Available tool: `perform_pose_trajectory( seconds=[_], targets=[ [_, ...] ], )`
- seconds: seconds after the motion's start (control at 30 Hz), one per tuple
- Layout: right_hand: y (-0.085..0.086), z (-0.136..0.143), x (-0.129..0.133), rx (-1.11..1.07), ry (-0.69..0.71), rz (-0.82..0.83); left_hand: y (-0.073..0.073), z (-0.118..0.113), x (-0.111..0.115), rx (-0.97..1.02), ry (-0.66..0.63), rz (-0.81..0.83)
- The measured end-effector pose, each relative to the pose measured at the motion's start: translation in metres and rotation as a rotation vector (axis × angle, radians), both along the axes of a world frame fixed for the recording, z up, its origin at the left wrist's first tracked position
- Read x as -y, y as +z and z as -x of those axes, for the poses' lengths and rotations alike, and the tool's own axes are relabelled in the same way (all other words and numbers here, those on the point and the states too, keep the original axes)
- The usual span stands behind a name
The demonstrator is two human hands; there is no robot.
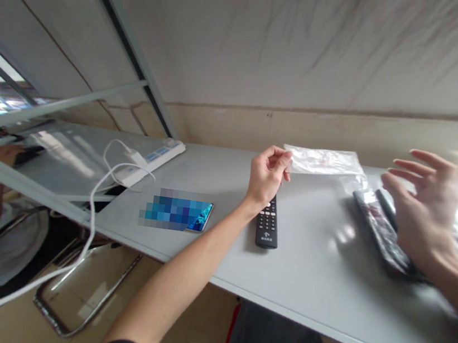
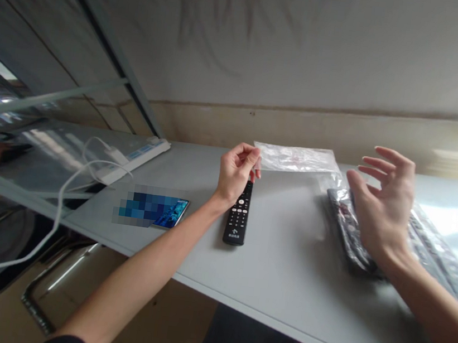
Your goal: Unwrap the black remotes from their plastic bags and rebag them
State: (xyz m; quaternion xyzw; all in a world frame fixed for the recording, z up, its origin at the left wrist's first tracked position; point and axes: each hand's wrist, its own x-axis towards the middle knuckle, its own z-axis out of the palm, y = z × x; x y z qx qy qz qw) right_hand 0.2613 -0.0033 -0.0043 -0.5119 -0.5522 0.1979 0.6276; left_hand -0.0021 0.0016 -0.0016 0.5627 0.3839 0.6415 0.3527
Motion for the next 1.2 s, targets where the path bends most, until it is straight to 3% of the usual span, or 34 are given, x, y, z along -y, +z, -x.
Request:
perform_pose_trajectory(
  seconds=[0.13,0.33,0.57,1.0,1.2],
  targets=[
    [0.005,0.016,0.018,0.192,0.167,-0.042,0.004,0.0,0.003,0.021,-0.071,0.008],
    [-0.001,0.032,0.034,0.379,0.409,0.009,0.009,-0.006,0.013,-0.099,-0.423,0.079],
    [-0.008,0.03,0.043,0.453,0.677,0.101,0.012,-0.011,0.021,-0.2,-0.584,0.123],
    [0.012,0.039,0.049,0.361,0.609,0.152,0.011,-0.009,0.022,-0.228,-0.738,0.15],
    [0.003,0.037,0.047,0.27,0.637,0.179,0.008,-0.009,0.021,-0.223,-0.712,0.106]
  ],
)
